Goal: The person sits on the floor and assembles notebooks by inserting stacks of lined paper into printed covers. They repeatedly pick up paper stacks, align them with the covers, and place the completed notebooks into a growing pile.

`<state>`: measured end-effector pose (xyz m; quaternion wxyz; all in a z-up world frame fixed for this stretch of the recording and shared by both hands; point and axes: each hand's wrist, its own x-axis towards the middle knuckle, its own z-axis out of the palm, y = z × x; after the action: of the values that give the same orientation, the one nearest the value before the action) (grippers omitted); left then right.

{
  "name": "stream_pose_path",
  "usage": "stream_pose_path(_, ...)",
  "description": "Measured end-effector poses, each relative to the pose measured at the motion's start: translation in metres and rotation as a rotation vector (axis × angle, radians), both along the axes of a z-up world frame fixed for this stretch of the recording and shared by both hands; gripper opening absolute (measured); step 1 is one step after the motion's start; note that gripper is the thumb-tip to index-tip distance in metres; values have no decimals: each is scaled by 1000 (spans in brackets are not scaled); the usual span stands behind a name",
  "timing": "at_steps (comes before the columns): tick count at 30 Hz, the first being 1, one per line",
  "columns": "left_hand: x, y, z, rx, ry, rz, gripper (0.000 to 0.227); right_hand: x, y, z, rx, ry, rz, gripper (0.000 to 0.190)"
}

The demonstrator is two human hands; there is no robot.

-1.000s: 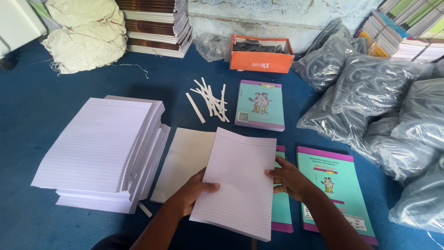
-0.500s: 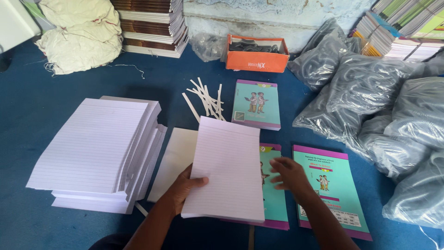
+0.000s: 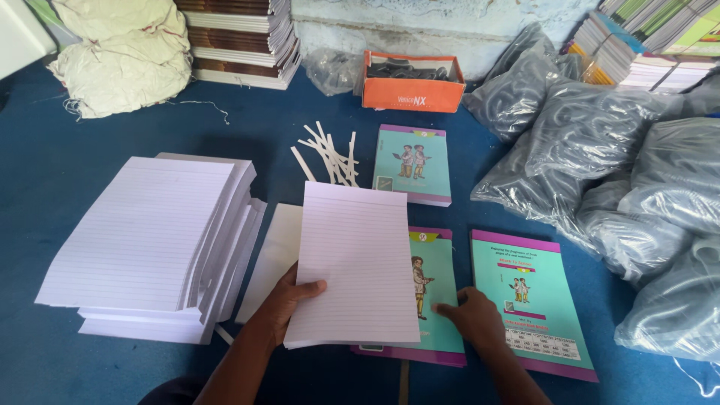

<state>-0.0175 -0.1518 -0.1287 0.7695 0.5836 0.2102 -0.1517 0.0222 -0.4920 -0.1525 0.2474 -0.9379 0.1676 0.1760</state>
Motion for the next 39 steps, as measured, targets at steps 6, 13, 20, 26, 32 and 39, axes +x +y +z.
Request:
stream_pose_path(6,-1,-1,1,-32,-12,7,105,-1,-6,1,62,-34,-77,56)
stream_pose_path(13,0,-5,-3,-47,5,-3,106,8,-25,6,737,2,-332,43)
stream_pose_path(20,2,-22,-11,-156,-9,-34,107,17,-65,27,740,-127,-353,45)
stream_pose_path(26,5,-41,-12,-166,-9,-83,99,19,-108,35,750,-176,-444,47)
stream_pose_path(32,11,-71,-14,-204,12,-90,94,17,-149,45,761,-273,-538,49)
stream_pose_path(39,23,-94,-29,-231,61,-83,91,8,-189,68,787,-447,-593,43)
